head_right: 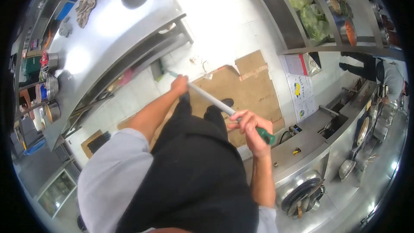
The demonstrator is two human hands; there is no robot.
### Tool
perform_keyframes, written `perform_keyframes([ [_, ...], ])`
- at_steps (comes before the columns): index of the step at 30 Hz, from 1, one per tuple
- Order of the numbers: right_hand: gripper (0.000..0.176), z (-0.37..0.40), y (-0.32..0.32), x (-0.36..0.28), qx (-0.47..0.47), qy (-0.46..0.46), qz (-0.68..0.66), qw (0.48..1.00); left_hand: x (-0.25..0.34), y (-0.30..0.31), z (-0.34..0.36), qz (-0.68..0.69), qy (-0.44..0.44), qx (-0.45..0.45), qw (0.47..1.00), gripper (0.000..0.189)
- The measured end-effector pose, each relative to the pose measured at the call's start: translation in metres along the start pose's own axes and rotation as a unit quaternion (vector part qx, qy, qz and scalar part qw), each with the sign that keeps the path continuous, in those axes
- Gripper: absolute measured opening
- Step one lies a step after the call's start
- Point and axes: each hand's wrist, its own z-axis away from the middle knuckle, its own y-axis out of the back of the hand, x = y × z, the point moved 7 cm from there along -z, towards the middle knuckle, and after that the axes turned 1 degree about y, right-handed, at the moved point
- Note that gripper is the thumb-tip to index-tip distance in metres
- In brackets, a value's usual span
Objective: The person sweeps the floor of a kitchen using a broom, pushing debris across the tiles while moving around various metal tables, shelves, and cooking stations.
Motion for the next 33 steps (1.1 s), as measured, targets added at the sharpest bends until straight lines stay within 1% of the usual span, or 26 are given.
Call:
perform_keyframes([
  [1, 0.035, 0.002, -0.001, -0.015, -0.03, 0.021, 0.041, 0.999, 0.02, -0.009, -0.005, 0.006, -0.007, -0.008, 1.0, 0.03],
  [3, 0.038, 0.017, 0.034, -0.052, 0.003, 0.054, 0.068, 0.996, 0.08, -0.042, -0.026, 0.042, -0.086, 0.005, 0.995, 0.027],
  [4, 0.04, 0.025, 0.051, -0.073, 0.017, 0.073, 0.083, 0.994, 0.113, -0.059, -0.036, 0.052, -0.075, -0.001, 0.996, 0.027],
  [5, 0.042, 0.029, 0.06, -0.095, 0.011, 0.083, 0.105, 0.991, 0.146, -0.071, -0.042, 0.062, -0.065, -0.006, 0.996, 0.026],
  [7, 0.047, 0.036, 0.075, -0.136, -0.001, 0.103, 0.151, 0.983, 0.223, -0.036, -0.011, 0.086, -0.174, 0.021, 0.981, 0.022],
  [10, 0.055, 0.034, 0.109, -0.179, 0.057, 0.162, 0.084, 0.982, 0.269, 0.002, 0.022, 0.166, -0.132, 0.095, 0.973, 0.016],
  [11, 0.056, 0.029, 0.118, -0.182, 0.058, 0.144, 0.078, 0.985, 0.277, 0.008, 0.034, 0.174, -0.128, 0.11, 0.97, 0.016],
  [13, 0.06, 0.013, 0.136, -0.181, 0.057, 0.107, 0.064, 0.991, 0.274, 0.017, 0.063, 0.191, -0.118, 0.139, 0.965, 0.015],
  [16, 0.055, -0.014, 0.138, -0.16, 0.037, 0.044, -0.002, 0.998, 0.248, -0.014, 0.081, 0.154, -0.073, 0.123, 0.978, 0.017],
  [19, 0.053, -0.029, 0.11, -0.135, -0.112, 0.027, 0.091, 0.989, 0.235, -0.054, 0.07, 0.107, -0.064, 0.005, 0.992, 0.016],
  [22, 0.053, -0.035, 0.08, -0.138, -0.185, 0.061, 0.197, 0.961, 0.248, -0.066, 0.03, 0.138, -0.071, 0.068, 0.986, 0.014],
  [23, 0.053, -0.039, 0.075, -0.142, -0.17, 0.087, 0.21, 0.959, 0.258, -0.061, 0.015, 0.166, -0.108, 0.109, 0.974, 0.013],
  [24, 0.053, -0.044, 0.074, -0.146, -0.174, 0.098, 0.222, 0.954, 0.269, -0.051, -0.001, 0.193, -0.144, 0.153, 0.958, 0.013],
  [25, 0.052, -0.048, 0.074, -0.15, -0.18, 0.109, 0.234, 0.949, 0.278, -0.036, -0.008, 0.195, -0.123, 0.153, 0.961, 0.013],
  [26, 0.052, -0.051, 0.074, -0.155, -0.186, 0.119, 0.246, 0.944, 0.289, -0.015, -0.006, 0.197, -0.102, 0.153, 0.963, 0.013],
  [27, 0.055, -0.054, 0.072, -0.162, -0.184, 0.135, 0.263, 0.938, 0.298, 0.002, -0.001, 0.216, -0.099, 0.171, 0.956, 0.013],
  [29, 0.057, -0.051, 0.078, -0.181, -0.166, 0.155, 0.233, 0.946, 0.308, 0.024, 0.008, 0.244, -0.097, 0.206, 0.943, 0.012],
  [30, 0.058, -0.048, 0.081, -0.194, -0.156, 0.168, 0.218, 0.949, 0.31, 0.028, 0.018, 0.245, -0.111, 0.21, 0.94, 0.011],
  [32, 0.057, -0.039, 0.083, -0.225, -0.193, 0.167, 0.191, 0.948, 0.318, 0.029, 0.049, 0.249, -0.142, 0.223, 0.932, 0.011],
  [33, 0.057, -0.036, 0.083, -0.234, -0.212, 0.165, 0.178, 0.947, 0.321, 0.025, 0.058, 0.238, -0.153, 0.191, 0.94, 0.011],
])
